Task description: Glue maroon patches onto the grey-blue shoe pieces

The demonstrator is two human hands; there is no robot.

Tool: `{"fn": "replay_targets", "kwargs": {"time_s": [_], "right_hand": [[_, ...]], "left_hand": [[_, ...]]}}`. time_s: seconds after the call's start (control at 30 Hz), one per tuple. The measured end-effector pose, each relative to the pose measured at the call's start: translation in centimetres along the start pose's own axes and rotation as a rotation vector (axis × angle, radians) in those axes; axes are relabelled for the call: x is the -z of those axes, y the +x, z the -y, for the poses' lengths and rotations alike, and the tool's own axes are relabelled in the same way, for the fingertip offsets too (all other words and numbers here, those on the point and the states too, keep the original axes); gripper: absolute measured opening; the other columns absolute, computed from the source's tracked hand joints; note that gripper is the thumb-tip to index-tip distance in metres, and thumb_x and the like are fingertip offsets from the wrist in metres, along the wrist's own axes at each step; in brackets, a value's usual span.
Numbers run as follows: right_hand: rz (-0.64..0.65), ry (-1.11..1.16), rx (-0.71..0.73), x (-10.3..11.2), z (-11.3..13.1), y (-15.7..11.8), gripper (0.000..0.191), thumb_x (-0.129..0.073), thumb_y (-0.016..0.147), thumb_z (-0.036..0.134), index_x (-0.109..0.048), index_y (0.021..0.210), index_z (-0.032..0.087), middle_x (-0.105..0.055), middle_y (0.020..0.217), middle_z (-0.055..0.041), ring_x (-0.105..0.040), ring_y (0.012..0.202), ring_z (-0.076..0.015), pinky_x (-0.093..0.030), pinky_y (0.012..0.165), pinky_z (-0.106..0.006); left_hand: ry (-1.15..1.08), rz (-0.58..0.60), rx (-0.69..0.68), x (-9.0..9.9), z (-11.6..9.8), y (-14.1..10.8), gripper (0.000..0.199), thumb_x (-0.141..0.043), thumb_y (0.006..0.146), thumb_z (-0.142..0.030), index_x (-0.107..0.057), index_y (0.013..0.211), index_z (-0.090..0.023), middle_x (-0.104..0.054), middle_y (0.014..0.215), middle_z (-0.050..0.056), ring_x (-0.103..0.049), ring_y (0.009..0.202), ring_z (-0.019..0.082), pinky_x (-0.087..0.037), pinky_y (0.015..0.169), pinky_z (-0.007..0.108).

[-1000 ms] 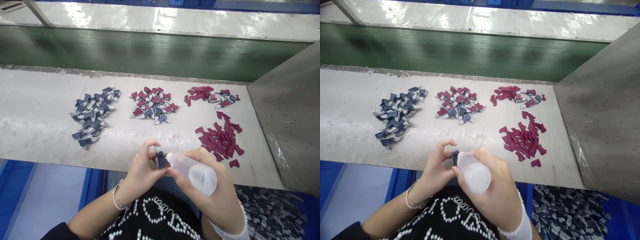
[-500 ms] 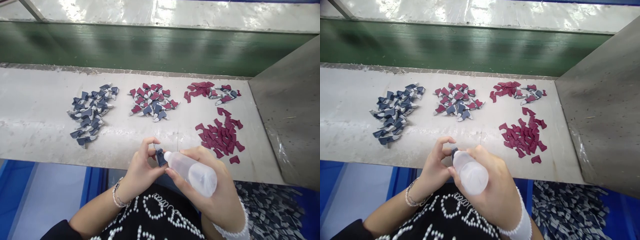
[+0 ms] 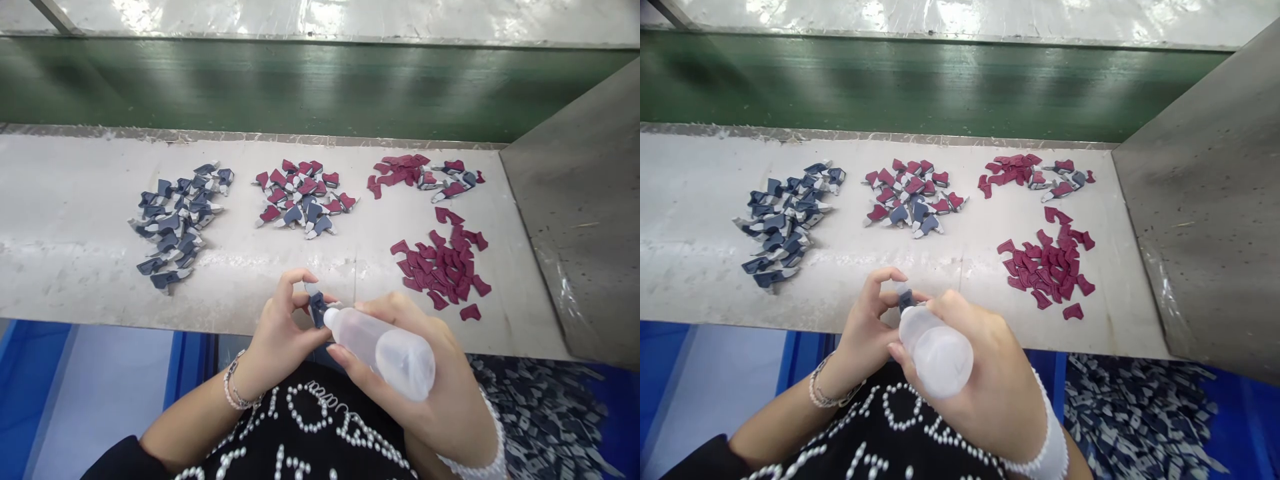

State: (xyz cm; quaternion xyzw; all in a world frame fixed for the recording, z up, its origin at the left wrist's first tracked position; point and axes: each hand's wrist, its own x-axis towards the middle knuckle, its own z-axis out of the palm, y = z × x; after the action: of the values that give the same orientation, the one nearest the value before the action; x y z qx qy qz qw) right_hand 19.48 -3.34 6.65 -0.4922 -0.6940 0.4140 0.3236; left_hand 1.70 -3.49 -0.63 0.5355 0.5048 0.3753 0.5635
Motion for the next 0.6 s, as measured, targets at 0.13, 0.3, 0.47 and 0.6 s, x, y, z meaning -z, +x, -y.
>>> {"fn": "replay_targets", "kwargs": {"time_s": [0.13, 0.3, 0.47, 0.6], "right_hand": [[-0.006, -0.007, 0.003, 0.19, 0.03, 0.05, 0.015, -0.071, 0.088, 0.032, -0.060, 0.093, 0.024, -0.062, 0.074, 0.0052, -0.060, 0.057, -0.0108, -0.048, 0.051, -0.024], [0.017, -0.013, 0.006, 0.44, 0.08, 0.06, 0.016, -0.072, 0.088, 0.033, -0.057, 0.088, 0.025, -0.059, 0.068, 0.0055, -0.057, 0.050, -0.0115, -0.044, 0.045, -0.026], [0.026, -0.012, 0.014, 0.61, 0.07, -0.15, 0.018, -0.073, 0.088, 0.032, -0.057, 0.090, 0.025, -0.058, 0.069, 0.0066, -0.056, 0.053, -0.0098, -0.045, 0.048, -0.023], [0.013, -0.011, 0.005, 0.51, -0.05, -0.03, 0.018, -0.073, 0.088, 0.032, -0.057, 0.091, 0.025, -0.058, 0.072, 0.0072, -0.057, 0.057, -0.0087, -0.048, 0.053, -0.021]], "left_hand": [[-0.009, 0.002, -0.002, 0.03, 0.11, -0.07, 0.056, -0.077, 0.077, -0.009, -0.040, 0.115, -0.028, -0.077, 0.094, 0.000, -0.072, 0.075, 0.015, -0.055, 0.068, 0.026], [0.023, 0.015, -0.013, 0.08, -0.02, -0.02, 0.055, -0.079, 0.077, -0.014, -0.039, 0.113, -0.029, -0.078, 0.095, 0.000, -0.071, 0.072, 0.015, -0.055, 0.067, 0.026], [0.045, 0.029, -0.012, 0.09, -0.22, -0.02, 0.056, -0.077, 0.077, -0.011, -0.039, 0.113, -0.029, -0.078, 0.095, 0.001, -0.071, 0.071, 0.015, -0.055, 0.067, 0.026], [0.061, 0.028, -0.034, 0.07, -0.23, -0.04, 0.057, -0.077, 0.075, -0.007, -0.040, 0.113, -0.029, -0.077, 0.093, -0.001, -0.071, 0.071, 0.014, -0.054, 0.069, 0.025]]}}
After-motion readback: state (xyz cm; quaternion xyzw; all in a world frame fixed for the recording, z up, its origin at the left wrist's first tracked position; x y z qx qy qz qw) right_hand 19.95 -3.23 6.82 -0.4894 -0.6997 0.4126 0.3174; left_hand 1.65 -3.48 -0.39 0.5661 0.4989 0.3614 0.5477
